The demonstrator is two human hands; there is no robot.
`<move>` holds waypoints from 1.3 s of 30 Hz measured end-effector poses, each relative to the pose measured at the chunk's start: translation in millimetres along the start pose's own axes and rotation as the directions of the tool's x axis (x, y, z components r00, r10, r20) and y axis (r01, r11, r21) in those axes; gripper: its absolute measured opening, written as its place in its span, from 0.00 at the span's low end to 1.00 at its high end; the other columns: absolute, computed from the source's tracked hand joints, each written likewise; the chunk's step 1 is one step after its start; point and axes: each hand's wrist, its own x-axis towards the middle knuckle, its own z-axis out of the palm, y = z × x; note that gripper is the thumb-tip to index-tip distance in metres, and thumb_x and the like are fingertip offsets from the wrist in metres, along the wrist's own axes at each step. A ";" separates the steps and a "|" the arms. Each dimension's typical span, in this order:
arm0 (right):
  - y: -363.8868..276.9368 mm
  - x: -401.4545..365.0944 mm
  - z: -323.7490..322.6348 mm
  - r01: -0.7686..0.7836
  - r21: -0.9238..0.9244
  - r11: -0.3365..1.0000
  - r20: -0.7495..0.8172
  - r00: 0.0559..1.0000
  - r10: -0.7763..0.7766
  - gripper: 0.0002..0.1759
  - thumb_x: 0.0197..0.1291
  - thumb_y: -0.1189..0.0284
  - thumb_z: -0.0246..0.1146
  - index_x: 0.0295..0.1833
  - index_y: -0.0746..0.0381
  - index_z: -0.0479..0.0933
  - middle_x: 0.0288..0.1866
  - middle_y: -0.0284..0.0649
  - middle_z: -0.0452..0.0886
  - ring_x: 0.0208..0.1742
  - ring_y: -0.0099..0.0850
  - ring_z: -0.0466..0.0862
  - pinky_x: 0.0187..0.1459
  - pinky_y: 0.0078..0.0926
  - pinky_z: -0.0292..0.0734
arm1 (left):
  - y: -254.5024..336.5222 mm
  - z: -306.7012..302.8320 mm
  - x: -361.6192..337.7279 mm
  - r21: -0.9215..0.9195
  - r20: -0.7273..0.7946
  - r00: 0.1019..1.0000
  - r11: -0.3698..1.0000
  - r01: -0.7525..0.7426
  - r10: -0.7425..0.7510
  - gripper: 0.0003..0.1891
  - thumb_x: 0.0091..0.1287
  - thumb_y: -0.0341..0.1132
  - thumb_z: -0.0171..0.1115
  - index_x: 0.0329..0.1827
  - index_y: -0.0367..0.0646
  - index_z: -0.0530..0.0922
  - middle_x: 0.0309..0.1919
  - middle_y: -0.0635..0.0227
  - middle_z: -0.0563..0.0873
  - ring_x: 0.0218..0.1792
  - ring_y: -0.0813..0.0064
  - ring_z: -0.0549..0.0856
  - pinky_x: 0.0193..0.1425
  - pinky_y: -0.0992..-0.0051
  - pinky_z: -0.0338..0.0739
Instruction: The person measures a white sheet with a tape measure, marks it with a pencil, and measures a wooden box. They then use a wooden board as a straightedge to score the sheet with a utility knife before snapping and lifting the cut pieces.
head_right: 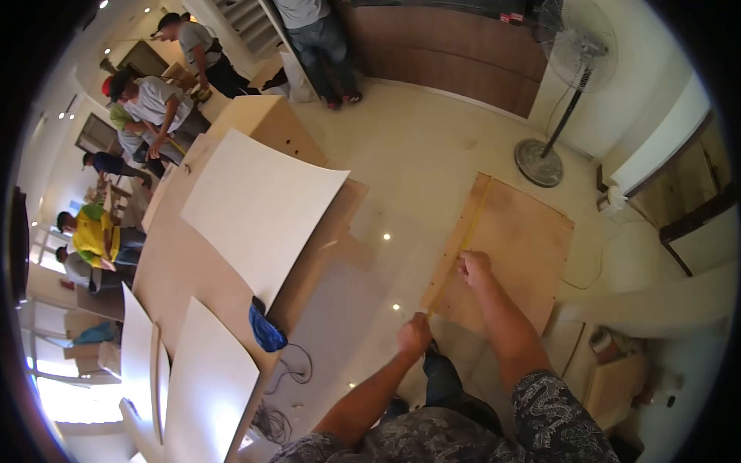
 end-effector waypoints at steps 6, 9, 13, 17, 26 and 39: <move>-8.1 36.3 -17.8 -0.021 0.192 0.981 0.167 0.986 -0.012 0.05 0.66 0.70 0.65 0.42 0.57 0.76 0.26 0.35 0.76 0.19 0.26 0.72 0.17 0.26 0.62 | 12.5 8.8 -5.8 -0.054 -0.021 0.999 0.998 0.024 -0.025 0.08 0.73 0.38 0.56 0.50 0.51 0.81 0.32 0.45 0.88 0.37 0.38 0.88 0.42 0.43 0.82; -23.1 11.9 -32.2 0.016 0.267 0.964 0.212 0.974 -0.075 0.03 0.67 0.71 0.64 0.42 0.54 0.76 0.28 0.33 0.76 0.21 0.24 0.72 0.17 0.23 0.63 | 13.9 5.0 3.2 -0.102 -0.032 0.999 0.995 -0.011 0.007 0.08 0.73 0.37 0.56 0.48 0.50 0.81 0.31 0.46 0.88 0.36 0.38 0.88 0.42 0.44 0.82; -22.6 38.5 -68.5 0.011 0.293 0.956 0.295 0.950 -0.102 0.04 0.65 0.71 0.66 0.43 0.53 0.78 0.29 0.28 0.75 0.21 0.21 0.70 0.17 0.20 0.61 | -21.7 -2.1 -6.0 -0.084 0.037 0.999 0.996 -0.028 0.032 0.07 0.71 0.39 0.58 0.43 0.48 0.81 0.34 0.47 0.88 0.39 0.39 0.88 0.42 0.44 0.82; -51.5 21.4 -67.5 0.136 0.260 0.956 0.348 0.910 -0.224 0.07 0.73 0.67 0.62 0.52 0.56 0.78 0.35 0.29 0.79 0.24 0.18 0.72 0.19 0.18 0.63 | -73.6 -41.1 -60.3 -0.169 0.037 0.997 0.984 -0.055 0.062 0.08 0.71 0.40 0.58 0.42 0.46 0.80 0.33 0.48 0.87 0.37 0.38 0.86 0.40 0.43 0.80; -62.5 -119.1 43.9 0.225 0.228 0.947 0.448 0.840 -0.307 0.10 0.70 0.68 0.67 0.52 0.57 0.78 0.35 0.30 0.79 0.27 0.17 0.75 0.21 0.18 0.65 | -200.8 -175.4 -260.1 -0.175 -0.207 0.969 0.980 0.098 -0.134 0.09 0.71 0.38 0.62 0.42 0.42 0.81 0.34 0.47 0.87 0.36 0.41 0.86 0.41 0.47 0.80; 70.7 -381.7 301.6 0.525 0.080 0.847 0.616 0.642 -0.456 0.12 0.63 0.72 0.71 0.50 0.60 0.80 0.31 0.31 0.80 0.18 0.17 0.72 0.15 0.17 0.61 | -354.5 -361.3 -465.3 -0.022 -0.387 0.826 0.900 0.436 -0.410 0.08 0.72 0.40 0.58 0.41 0.47 0.81 0.31 0.48 0.87 0.35 0.40 0.86 0.42 0.44 0.81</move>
